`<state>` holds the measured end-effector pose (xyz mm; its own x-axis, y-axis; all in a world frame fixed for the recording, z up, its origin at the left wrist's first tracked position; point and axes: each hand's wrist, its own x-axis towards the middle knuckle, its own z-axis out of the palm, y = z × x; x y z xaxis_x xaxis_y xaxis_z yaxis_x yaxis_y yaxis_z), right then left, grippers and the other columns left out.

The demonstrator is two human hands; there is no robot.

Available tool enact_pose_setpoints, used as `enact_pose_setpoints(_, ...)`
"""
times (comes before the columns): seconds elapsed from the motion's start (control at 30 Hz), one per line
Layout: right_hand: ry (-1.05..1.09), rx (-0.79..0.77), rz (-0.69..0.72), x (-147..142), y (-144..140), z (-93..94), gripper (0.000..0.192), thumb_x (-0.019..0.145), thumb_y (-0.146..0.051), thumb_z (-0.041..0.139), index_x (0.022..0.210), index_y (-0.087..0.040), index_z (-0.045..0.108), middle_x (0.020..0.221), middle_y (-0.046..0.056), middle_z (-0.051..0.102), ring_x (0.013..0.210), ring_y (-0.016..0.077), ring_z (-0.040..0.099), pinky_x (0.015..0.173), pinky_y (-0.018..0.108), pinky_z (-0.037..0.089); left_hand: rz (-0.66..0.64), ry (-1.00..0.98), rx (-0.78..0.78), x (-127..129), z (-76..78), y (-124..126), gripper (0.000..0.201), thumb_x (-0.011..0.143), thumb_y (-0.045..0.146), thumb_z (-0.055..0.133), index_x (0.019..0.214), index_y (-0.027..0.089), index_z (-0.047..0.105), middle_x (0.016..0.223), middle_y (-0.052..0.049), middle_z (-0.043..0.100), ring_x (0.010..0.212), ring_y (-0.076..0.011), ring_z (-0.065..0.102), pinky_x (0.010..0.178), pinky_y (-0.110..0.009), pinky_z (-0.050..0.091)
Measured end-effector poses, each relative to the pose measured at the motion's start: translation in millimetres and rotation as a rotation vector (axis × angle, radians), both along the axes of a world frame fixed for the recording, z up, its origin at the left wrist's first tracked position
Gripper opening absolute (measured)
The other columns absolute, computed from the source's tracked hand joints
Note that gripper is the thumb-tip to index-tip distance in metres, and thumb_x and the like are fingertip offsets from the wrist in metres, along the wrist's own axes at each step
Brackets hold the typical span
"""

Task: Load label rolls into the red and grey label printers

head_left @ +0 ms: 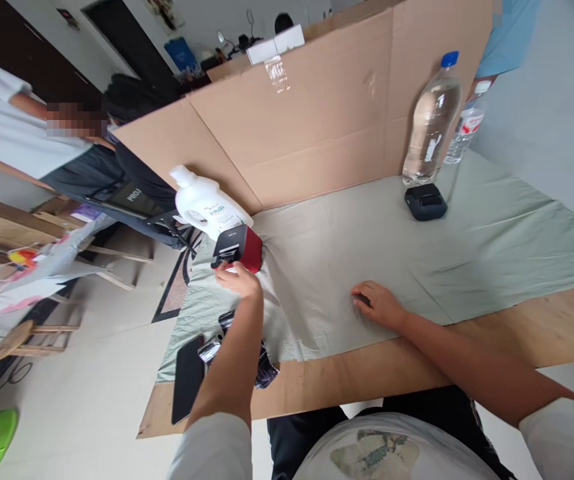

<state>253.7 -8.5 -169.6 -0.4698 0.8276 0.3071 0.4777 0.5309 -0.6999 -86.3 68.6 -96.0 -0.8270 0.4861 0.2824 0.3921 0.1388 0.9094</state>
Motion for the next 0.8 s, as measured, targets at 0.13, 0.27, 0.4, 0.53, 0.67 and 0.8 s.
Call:
enact_pose_setpoints(0.13,-0.042,0.054,-0.123,23,60,8.9,0.031,0.089,-0.041,0.057,0.115,-0.026,0.065,0.113,0.011,0.068,0.106,0.0264,0.064,0.095,0.049,0.052,-0.338,-0.024,0.024,87,-47.7,-46,0.023,0.087,0.025,0.049,0.109,0.022,0.051,0.119,-0.007,0.057,0.12,-0.0212,0.054,0.107,-0.038,0.039)
enact_pose_setpoints(0.27,-0.208,0.175,-0.569,81,149,30.6,0.05,0.082,-0.05,0.064,0.12,-0.018,0.062,0.141,0.021,0.051,0.137,0.0426,0.039,0.108,0.067,0.031,-0.627,-0.078,-0.036,141,-76.2,-84,0.024,0.084,0.031,0.055,0.106,0.022,0.058,0.11,-0.008,0.062,0.109,-0.0225,0.058,0.1,-0.04,0.043)
enact_pose_setpoints(0.4,-0.336,0.004,-0.888,145,203,38.7,0.09,0.074,-0.066,0.067,0.141,-0.011,0.043,0.159,0.029,0.02,0.145,0.0521,0.016,0.108,0.074,0.02,-0.733,-0.044,-0.112,145,-77.4,-91,0.022,0.08,0.03,0.06,0.1,0.021,0.061,0.104,-0.01,0.063,0.105,-0.0246,0.058,0.1,-0.044,0.043)
enact_pose_setpoints(0.53,-0.291,-0.248,-1.017,168,209,29.1,0.111,0.067,-0.069,0.073,0.148,-0.004,0.032,0.146,0.038,0.03,0.133,0.0519,0.036,0.103,0.067,0.031,-0.752,-0.022,-0.12,141,-72.9,-88,0.017,0.08,0.03,0.061,0.095,0.022,0.063,0.099,-0.01,0.064,0.1,-0.0254,0.059,0.097,-0.046,0.045)
enact_pose_setpoints(0.67,-0.207,-0.158,-0.989,142,185,23.4,0.106,0.07,-0.067,0.071,0.148,-0.005,0.033,0.136,0.033,0.042,0.127,0.0472,0.045,0.104,0.065,0.033,-0.798,-0.037,-0.034,145,-71.4,-93,0.02,0.084,0.036,0.063,0.098,0.022,0.064,0.099,-0.009,0.064,0.096,-0.0234,0.061,0.093,-0.044,0.048)
enact_pose_setpoints(0.8,-0.078,0.016,-0.616,88,127,27.8,0.099,0.073,-0.071,0.065,0.148,-0.013,0.036,0.13,0.024,0.05,0.123,0.0408,0.049,0.104,0.06,0.039,-0.985,-0.27,0.035,151,-69.1,-99,0.039,0.089,0.054,0.058,0.112,0.023,0.059,0.108,-0.01,0.065,0.085,-0.0185,0.066,0.077,-0.037,0.054)
